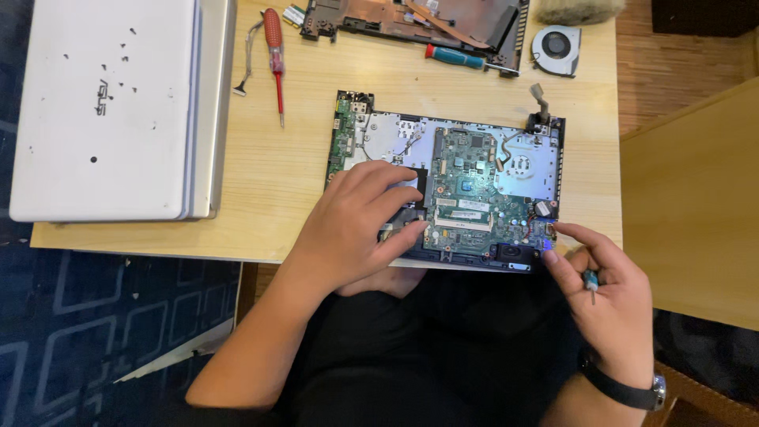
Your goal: The person assembles a laptop by installing a small circuit board and securing it with screws. They then place the main motherboard into the chassis and fasten it with multiple screws using a screwdriver.
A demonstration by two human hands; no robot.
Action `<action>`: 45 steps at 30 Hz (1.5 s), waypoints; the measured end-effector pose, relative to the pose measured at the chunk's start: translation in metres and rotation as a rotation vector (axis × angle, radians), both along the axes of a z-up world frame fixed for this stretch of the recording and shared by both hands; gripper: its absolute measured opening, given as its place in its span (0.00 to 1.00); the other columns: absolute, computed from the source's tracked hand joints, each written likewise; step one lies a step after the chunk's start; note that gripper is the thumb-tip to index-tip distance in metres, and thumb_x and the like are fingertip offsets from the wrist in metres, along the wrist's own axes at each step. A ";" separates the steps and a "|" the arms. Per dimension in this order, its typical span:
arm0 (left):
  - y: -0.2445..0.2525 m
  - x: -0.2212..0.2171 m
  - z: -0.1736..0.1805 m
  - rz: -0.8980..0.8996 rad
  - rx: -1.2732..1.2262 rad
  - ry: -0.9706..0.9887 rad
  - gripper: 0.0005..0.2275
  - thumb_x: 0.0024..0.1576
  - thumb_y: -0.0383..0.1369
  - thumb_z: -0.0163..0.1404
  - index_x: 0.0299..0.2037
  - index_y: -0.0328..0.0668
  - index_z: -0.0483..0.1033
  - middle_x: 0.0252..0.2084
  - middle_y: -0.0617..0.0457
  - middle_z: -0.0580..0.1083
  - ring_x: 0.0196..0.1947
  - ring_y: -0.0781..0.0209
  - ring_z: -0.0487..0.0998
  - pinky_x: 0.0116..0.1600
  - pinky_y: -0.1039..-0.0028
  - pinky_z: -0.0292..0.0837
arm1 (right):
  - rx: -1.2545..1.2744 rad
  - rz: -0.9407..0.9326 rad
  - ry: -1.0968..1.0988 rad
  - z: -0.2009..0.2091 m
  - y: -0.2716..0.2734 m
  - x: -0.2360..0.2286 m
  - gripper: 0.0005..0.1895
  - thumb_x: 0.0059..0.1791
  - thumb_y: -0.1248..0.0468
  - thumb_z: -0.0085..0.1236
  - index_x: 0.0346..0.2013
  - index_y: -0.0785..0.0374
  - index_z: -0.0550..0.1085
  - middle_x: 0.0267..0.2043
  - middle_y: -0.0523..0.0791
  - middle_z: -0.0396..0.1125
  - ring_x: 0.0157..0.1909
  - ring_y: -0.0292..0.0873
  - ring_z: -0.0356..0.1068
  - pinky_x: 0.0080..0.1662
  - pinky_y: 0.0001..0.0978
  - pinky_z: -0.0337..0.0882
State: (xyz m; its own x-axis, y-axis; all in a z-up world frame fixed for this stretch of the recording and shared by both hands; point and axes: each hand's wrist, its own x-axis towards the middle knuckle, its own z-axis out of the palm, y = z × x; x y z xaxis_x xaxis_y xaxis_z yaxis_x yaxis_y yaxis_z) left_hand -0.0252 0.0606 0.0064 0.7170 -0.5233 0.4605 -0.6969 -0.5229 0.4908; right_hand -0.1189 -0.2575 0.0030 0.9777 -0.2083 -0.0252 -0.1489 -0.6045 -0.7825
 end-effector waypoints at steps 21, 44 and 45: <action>0.007 0.007 0.004 -0.117 -0.114 0.059 0.09 0.66 0.34 0.54 0.51 0.38 0.76 0.60 0.41 0.73 0.61 0.42 0.74 0.67 0.52 0.69 | -0.098 -0.014 0.013 0.003 0.005 0.002 0.17 0.52 0.61 0.65 0.57 0.55 0.80 0.23 0.37 0.60 0.30 0.36 0.59 0.45 0.29 0.61; 0.235 0.010 0.042 0.956 0.244 0.118 0.07 0.71 0.30 0.47 0.53 0.40 0.78 0.49 0.46 0.75 0.48 0.46 0.72 0.49 0.53 0.67 | 0.008 -0.020 -0.052 -0.053 -0.020 -0.002 0.18 0.64 0.69 0.58 0.70 0.69 0.75 0.22 0.46 0.56 0.26 0.35 0.52 0.35 0.26 0.51; 0.232 0.018 0.045 0.990 0.267 0.182 0.07 0.72 0.31 0.46 0.52 0.43 0.79 0.49 0.49 0.76 0.49 0.47 0.71 0.45 0.51 0.68 | 0.011 -0.028 -0.054 -0.055 -0.021 -0.002 0.17 0.65 0.68 0.58 0.69 0.68 0.75 0.22 0.47 0.56 0.26 0.35 0.51 0.34 0.26 0.50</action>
